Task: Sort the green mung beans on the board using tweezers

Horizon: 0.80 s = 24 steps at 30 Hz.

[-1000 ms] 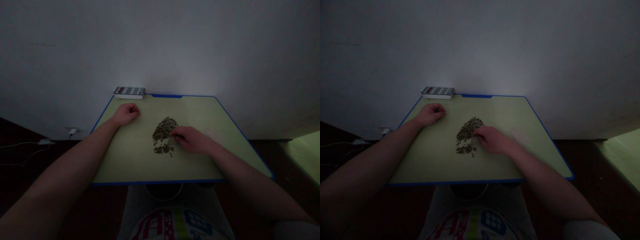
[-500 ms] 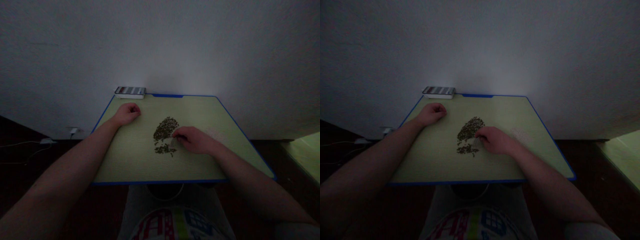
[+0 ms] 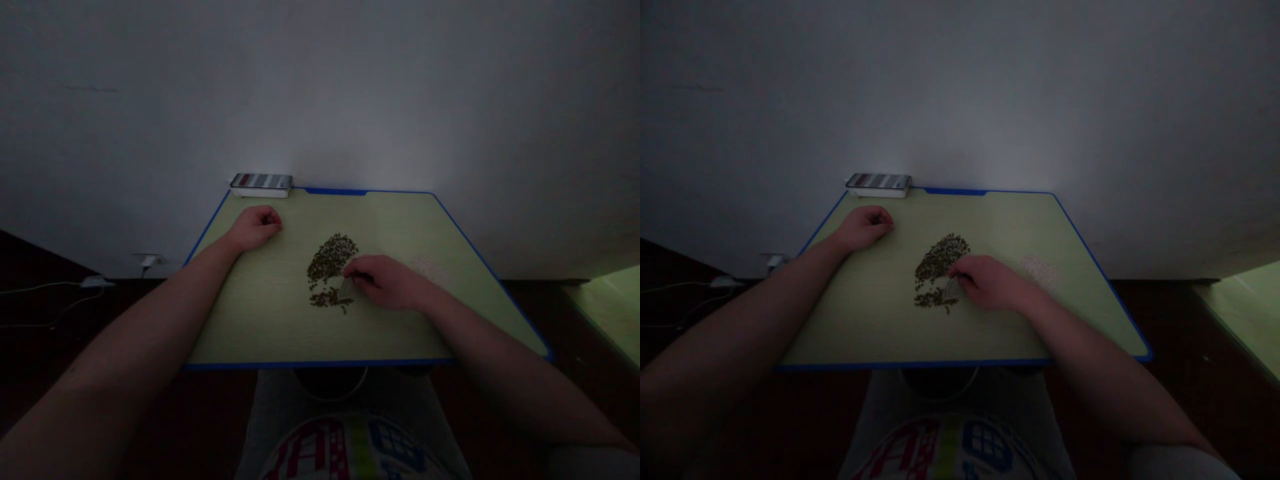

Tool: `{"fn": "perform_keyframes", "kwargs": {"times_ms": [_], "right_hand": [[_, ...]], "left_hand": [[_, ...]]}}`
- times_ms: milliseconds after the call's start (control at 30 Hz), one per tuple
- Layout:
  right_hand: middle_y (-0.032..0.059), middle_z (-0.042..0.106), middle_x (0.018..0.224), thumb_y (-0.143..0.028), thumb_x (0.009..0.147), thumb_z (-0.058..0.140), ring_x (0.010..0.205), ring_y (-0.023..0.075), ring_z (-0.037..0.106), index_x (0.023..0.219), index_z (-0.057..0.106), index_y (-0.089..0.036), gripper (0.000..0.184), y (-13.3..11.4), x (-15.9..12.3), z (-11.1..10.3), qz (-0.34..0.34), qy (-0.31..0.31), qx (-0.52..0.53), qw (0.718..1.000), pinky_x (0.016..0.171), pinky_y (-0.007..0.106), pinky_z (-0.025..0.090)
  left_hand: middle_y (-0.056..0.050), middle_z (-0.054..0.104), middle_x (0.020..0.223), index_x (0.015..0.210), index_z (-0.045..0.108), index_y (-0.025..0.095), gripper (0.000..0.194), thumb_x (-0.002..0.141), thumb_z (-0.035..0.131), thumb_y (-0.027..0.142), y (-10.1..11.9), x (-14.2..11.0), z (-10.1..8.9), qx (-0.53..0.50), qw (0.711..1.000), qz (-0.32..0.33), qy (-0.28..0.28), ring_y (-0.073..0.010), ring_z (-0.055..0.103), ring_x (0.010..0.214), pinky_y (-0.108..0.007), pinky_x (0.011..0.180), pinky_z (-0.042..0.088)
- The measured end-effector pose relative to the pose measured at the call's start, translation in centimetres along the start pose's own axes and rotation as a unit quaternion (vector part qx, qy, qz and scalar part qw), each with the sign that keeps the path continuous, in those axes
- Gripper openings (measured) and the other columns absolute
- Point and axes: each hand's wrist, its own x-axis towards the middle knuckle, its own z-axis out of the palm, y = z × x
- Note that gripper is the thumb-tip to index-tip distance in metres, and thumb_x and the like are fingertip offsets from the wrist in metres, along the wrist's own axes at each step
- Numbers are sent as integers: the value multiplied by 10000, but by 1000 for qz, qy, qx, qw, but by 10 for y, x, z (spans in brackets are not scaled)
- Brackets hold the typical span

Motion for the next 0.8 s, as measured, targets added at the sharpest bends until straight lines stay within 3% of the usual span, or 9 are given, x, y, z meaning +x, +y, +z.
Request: {"fn": "perform_keyframes", "kwargs": {"times_ms": [333, 800], "right_hand": [[94, 702, 1007, -80, 842, 471, 898, 195, 631, 1049, 669, -148, 294, -6, 1, 2, 2, 6, -6, 1000, 822, 307, 464], [85, 710, 926, -83, 819, 492, 810, 185, 627, 1028, 682, -144, 290, -7, -2, 0, -8, -6, -11, 1000, 739, 290, 462]], "left_hand": [[10, 554, 623, 733, 627, 143, 175, 641, 599, 289, -3, 1, 1, -1, 1000, 4, -4, -104, 468, 577, -238, 550, 378], [21, 532, 600, 722, 620, 152, 152, 644, 600, 281, -4, 1, 1, -7, 1000, 7, -3, -97, 453, 559, -230, 529, 365]]}}
